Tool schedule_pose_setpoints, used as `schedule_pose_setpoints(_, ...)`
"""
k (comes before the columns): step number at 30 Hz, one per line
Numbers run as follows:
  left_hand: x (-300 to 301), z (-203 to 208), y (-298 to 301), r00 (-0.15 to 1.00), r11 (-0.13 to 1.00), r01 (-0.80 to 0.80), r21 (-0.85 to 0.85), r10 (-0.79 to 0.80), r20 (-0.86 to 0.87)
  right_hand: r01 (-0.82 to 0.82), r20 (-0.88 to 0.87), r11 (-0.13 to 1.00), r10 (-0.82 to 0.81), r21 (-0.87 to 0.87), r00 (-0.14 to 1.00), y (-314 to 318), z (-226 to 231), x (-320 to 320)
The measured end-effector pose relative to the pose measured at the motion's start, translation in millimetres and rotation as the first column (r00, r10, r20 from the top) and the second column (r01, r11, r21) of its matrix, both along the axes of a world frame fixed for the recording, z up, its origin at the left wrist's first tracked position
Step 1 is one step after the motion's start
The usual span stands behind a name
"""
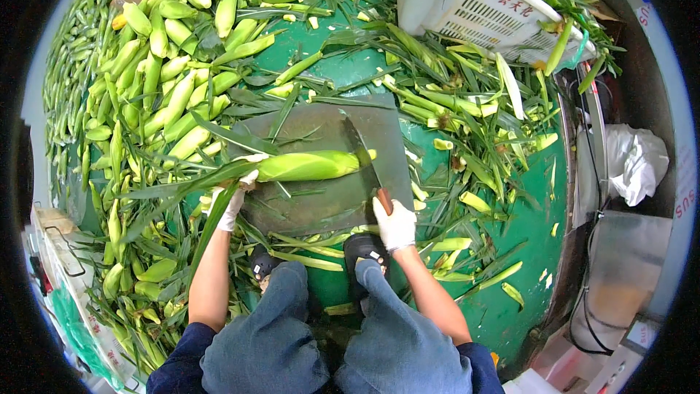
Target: The person husks corn by cutting off the stem ends with a large blade and removing the outer leaves by hand. They repeatedly pick up corn ears from a large pile, place them on a cutting block, chop off the ends, and peel the husks.
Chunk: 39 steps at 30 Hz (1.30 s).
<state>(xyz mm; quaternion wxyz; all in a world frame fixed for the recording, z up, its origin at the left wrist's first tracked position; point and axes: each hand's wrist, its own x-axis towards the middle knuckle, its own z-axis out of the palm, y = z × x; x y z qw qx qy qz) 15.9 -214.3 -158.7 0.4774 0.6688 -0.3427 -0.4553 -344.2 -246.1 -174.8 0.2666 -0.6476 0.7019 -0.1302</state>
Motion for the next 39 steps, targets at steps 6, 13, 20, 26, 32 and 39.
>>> schedule_pose_setpoints(6, 49.8, 31.0, -43.1, 0.930, 0.952, 0.146, -0.268, -0.224, -0.292, 0.514, -0.086, 0.856, -0.517, -0.057, 0.852, -34.5, 14.9, -126.5)
schedule_pose_setpoints(13, -36.5, -4.8, -154.1, 0.807, 0.810, 0.551, 0.199, -0.457, -0.374, 0.280, 0.125, 0.959, -0.273, -0.045, 0.954, 5.5, 42.6, -67.0)
schedule_pose_setpoints(20, -108.5, -0.2, -58.4, 0.433, 0.897, 0.269, 0.352, -0.439, 0.787, -0.128, 0.281, 0.978, 0.171, -0.166, 0.944, -35.1, 95.5, -0.9)
schedule_pose_setpoints(26, -102.7, -1.2, -16.6, 0.353, 0.860, 0.242, 0.450, -0.510, 0.785, -0.256, 0.391, 0.904, 0.384, -0.341, 0.837, -71.4, 146.6, 51.7)
schedule_pose_setpoints(32, -89.9, 13.1, -25.9, 0.340, 0.842, 0.335, 0.423, -0.527, 0.779, -0.175, 0.201, 0.976, 0.147, 0.130, 0.969, -27.6, 2.3, -19.3)
schedule_pose_setpoints(39, -31.3, 0.2, 20.7, 0.921, 0.937, 0.345, 0.060, -0.326, -0.214, 0.398, 0.169, 0.887, -0.440, 0.233, 0.882, -17.4, 7.7, -80.8)
